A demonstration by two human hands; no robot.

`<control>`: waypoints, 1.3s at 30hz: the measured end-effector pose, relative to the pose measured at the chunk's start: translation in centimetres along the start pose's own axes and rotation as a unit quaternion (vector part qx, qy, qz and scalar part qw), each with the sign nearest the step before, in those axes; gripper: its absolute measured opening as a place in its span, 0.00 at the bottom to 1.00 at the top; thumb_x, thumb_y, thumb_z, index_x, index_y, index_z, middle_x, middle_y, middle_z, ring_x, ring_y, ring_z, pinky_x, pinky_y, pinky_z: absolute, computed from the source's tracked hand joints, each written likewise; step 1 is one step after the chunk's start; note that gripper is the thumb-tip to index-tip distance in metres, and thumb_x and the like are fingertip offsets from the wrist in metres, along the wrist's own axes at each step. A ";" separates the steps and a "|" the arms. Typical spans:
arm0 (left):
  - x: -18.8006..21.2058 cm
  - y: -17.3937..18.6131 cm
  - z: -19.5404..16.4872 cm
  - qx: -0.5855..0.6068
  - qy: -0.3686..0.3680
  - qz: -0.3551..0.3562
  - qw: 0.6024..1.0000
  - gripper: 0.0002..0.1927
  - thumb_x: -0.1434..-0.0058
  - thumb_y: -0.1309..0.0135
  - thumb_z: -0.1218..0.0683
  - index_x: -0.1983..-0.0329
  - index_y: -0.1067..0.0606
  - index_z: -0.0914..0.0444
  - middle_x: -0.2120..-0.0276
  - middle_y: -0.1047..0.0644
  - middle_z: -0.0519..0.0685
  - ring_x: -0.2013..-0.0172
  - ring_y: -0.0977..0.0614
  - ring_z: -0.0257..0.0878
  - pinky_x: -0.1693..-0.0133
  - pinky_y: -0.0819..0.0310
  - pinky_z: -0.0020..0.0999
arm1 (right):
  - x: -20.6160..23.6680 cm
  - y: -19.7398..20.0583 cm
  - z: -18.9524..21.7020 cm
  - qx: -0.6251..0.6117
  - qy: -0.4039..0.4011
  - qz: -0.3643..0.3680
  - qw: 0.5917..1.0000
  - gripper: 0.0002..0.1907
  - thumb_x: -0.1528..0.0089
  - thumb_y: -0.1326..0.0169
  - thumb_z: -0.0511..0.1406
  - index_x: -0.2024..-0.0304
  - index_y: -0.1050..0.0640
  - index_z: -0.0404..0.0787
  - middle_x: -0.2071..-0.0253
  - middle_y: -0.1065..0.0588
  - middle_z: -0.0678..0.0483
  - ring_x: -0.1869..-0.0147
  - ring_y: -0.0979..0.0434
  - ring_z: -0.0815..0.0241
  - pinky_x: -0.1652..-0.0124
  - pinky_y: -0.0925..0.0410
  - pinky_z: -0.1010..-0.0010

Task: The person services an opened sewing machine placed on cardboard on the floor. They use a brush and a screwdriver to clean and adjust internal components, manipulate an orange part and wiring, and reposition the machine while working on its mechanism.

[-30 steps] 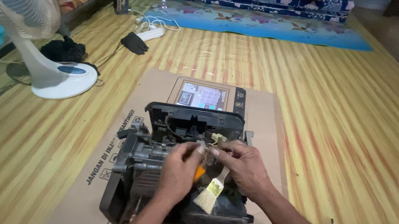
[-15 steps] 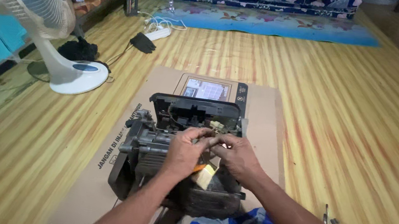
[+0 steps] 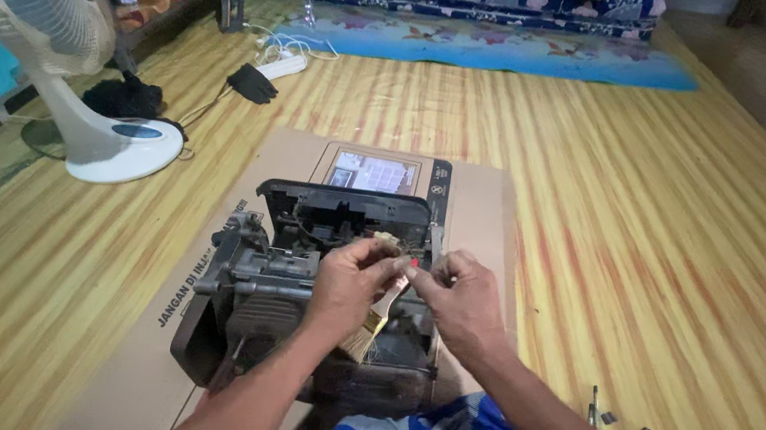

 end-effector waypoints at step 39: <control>-3.0 7.2 -1.3 -0.242 0.052 -0.138 0.959 0.28 0.41 0.39 0.40 0.63 0.19 0.72 0.70 0.17 0.52 0.67 0.16 0.39 0.62 0.23 0.36 | -3.4 -9.1 -3.0 -0.345 -0.211 0.121 0.906 0.12 0.39 0.40 0.33 0.55 0.21 0.33 0.74 0.25 0.53 0.86 0.41 0.70 0.86 0.49 0.76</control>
Point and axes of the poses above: each hand's wrist, its own x-axis away from the middle knuckle, its own y-axis out of the back of the hand, z = x × y, the point moved 5 cm from there along -x, towards the middle knuckle
